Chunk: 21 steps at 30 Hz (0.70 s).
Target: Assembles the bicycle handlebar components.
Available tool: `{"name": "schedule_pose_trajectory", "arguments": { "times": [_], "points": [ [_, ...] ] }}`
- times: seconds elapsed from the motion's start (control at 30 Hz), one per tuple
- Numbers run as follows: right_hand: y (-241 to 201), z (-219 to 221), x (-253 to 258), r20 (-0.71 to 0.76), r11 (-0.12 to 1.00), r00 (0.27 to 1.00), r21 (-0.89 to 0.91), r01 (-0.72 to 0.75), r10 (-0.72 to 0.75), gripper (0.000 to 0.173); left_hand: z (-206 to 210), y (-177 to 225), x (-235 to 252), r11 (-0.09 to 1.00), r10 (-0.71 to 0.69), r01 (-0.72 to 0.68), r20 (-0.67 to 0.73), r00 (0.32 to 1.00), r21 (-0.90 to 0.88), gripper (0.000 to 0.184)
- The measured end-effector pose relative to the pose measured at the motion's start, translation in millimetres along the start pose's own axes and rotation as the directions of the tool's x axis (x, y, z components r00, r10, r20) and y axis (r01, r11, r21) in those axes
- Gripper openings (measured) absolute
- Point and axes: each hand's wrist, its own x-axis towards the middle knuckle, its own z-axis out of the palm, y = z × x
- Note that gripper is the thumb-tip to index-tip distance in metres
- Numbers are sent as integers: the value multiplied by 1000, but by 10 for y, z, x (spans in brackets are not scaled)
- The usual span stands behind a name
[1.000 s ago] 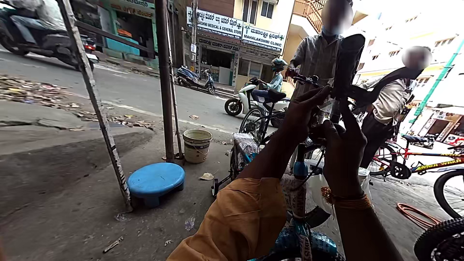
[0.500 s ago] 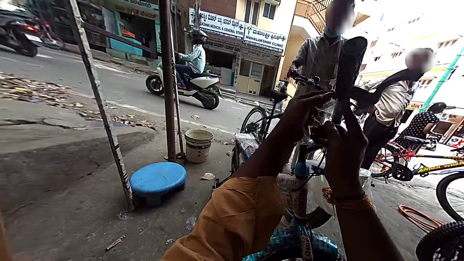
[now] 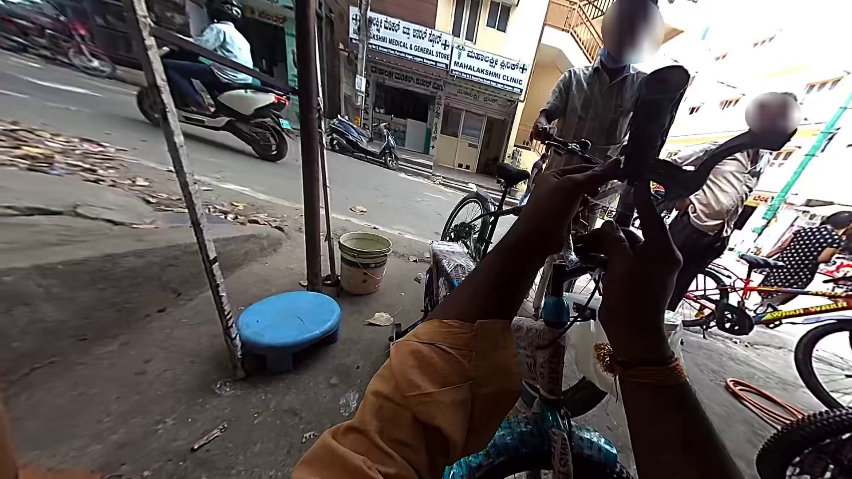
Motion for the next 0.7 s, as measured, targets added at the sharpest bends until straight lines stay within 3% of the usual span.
{"name": "schedule_pose_trajectory", "arguments": {
  "times": [0.13, 0.57, 0.7],
  "points": [
    [-12, 11, -10, -14, 1000, 1000, -1, -1, 1, 51, -18, -11, -2, 998, -46, 46, 8, 999, -42, 24],
    [-47, -29, -71, 36, 999, 998, -3, -45, 45, 51, -20, -66, 17, 987, -18, 22, 22, 1000, -159, 25],
    [-22, -32, -71, 31, 1000, 999, -27, -14, 15, 52, 6, -96, 39, 983, 7, -9, -11, 1000, -182, 17]
  ]
}}
